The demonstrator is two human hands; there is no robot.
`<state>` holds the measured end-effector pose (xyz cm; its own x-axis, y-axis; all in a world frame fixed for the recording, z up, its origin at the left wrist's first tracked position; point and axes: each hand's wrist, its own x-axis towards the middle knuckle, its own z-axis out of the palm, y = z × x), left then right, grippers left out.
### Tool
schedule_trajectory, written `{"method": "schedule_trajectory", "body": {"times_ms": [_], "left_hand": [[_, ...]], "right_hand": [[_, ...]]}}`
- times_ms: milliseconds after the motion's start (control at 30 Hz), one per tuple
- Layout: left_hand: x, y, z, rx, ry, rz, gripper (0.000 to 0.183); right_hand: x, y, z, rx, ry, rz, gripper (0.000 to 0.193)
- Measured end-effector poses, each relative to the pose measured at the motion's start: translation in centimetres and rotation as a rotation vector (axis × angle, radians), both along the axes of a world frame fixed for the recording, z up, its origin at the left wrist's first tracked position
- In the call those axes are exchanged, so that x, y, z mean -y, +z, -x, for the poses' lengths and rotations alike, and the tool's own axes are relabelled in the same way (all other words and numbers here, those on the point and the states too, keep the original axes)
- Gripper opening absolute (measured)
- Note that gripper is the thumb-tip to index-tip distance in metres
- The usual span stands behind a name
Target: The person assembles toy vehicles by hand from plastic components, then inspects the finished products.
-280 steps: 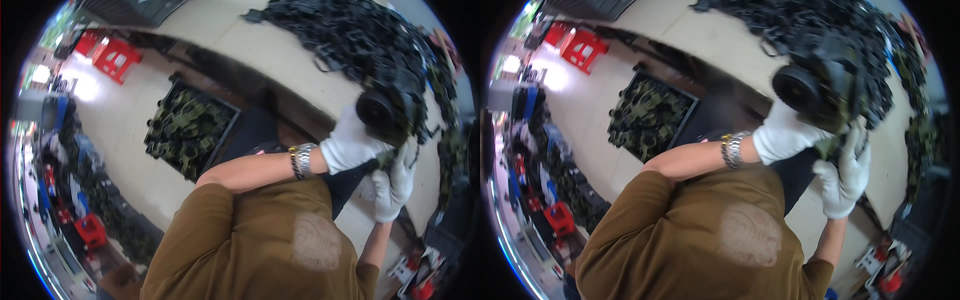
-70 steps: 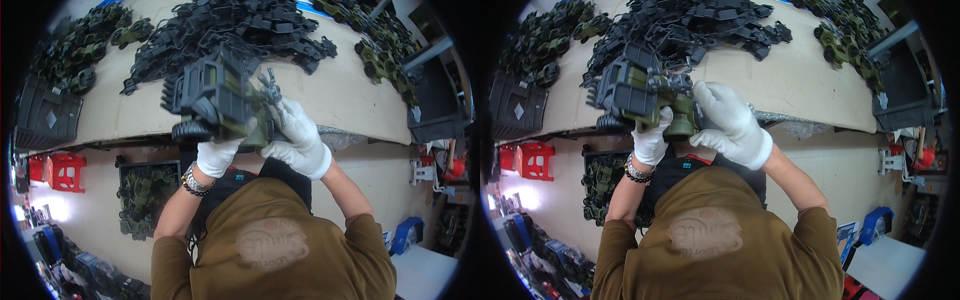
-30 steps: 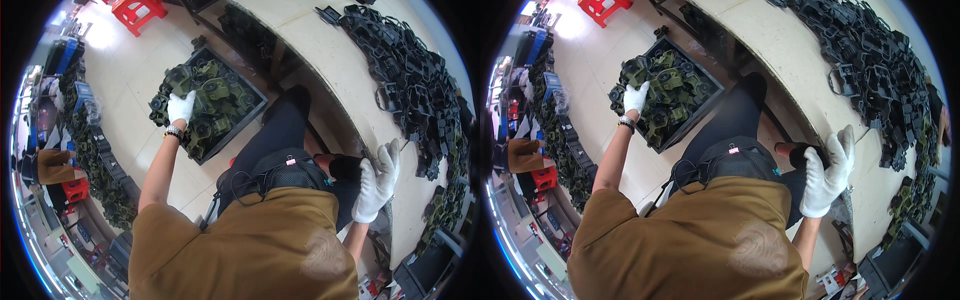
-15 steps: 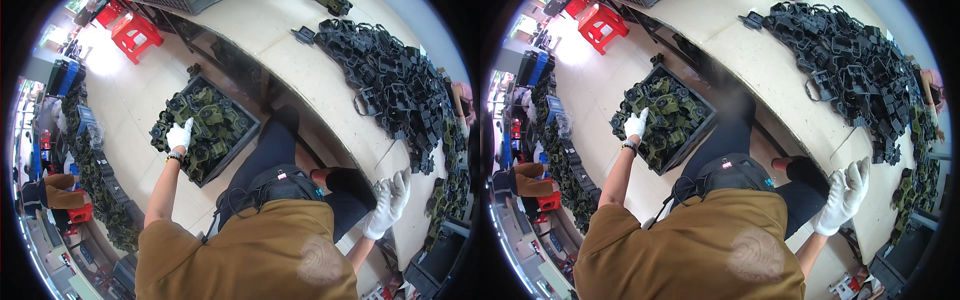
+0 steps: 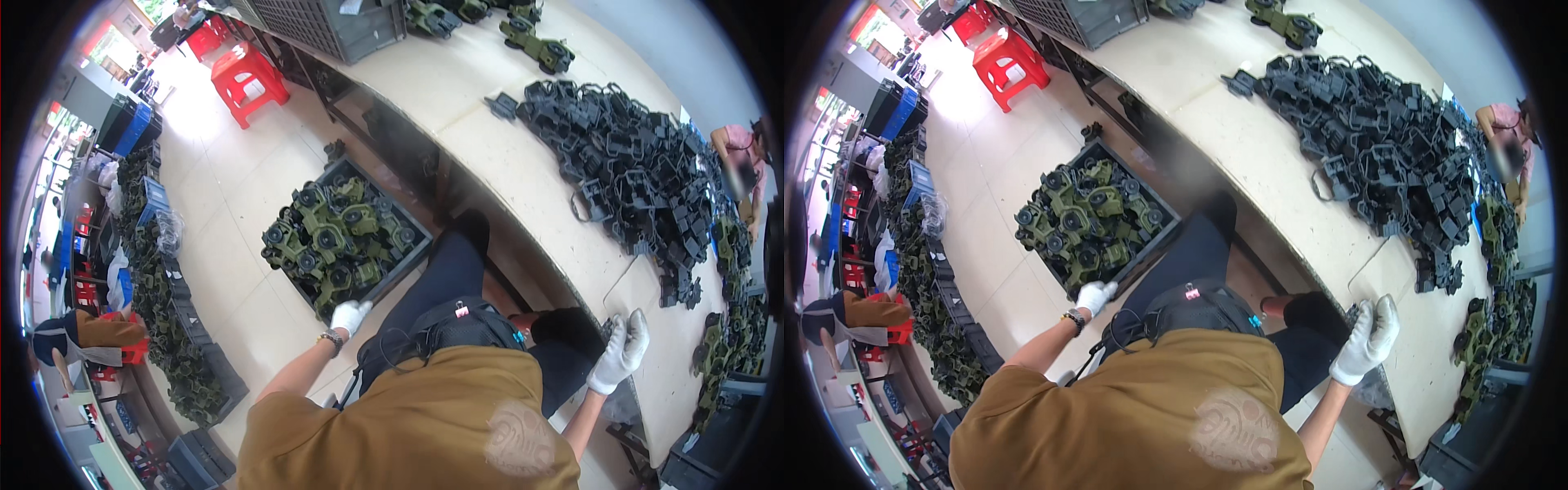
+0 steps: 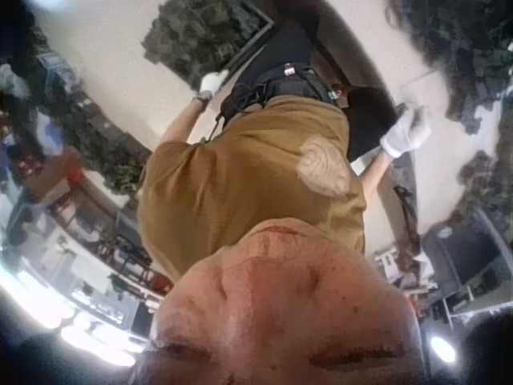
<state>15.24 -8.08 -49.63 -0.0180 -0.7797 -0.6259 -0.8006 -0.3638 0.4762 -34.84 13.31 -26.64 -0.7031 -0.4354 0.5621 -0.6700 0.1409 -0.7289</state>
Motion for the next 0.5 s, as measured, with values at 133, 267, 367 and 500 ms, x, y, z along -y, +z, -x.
{"method": "schedule_trajectory", "body": {"times_ms": [133,267,367,500], "left_hand": [[-2.0,-7.9,-1.6,-0.421,0.658,-0.519,0.072],[-1.0,-9.3,-0.6,-0.722,1.054,-0.668,0.088],[0.4,-10.9,0.6,-0.889,1.277,-0.695,0.089],[-1.9,-22.1,-1.1,-1.110,1.356,-0.654,0.092]], "right_hand": [[0.6,0.4,-0.5,-0.326,-0.030,-0.157,0.038],[0.3,0.7,-0.6,-0.474,-0.040,-0.240,0.040],[0.4,1.3,-1.1,-0.508,-0.056,-0.266,0.038],[1.3,1.2,-1.3,-0.463,-0.048,-0.299,0.036]]}}
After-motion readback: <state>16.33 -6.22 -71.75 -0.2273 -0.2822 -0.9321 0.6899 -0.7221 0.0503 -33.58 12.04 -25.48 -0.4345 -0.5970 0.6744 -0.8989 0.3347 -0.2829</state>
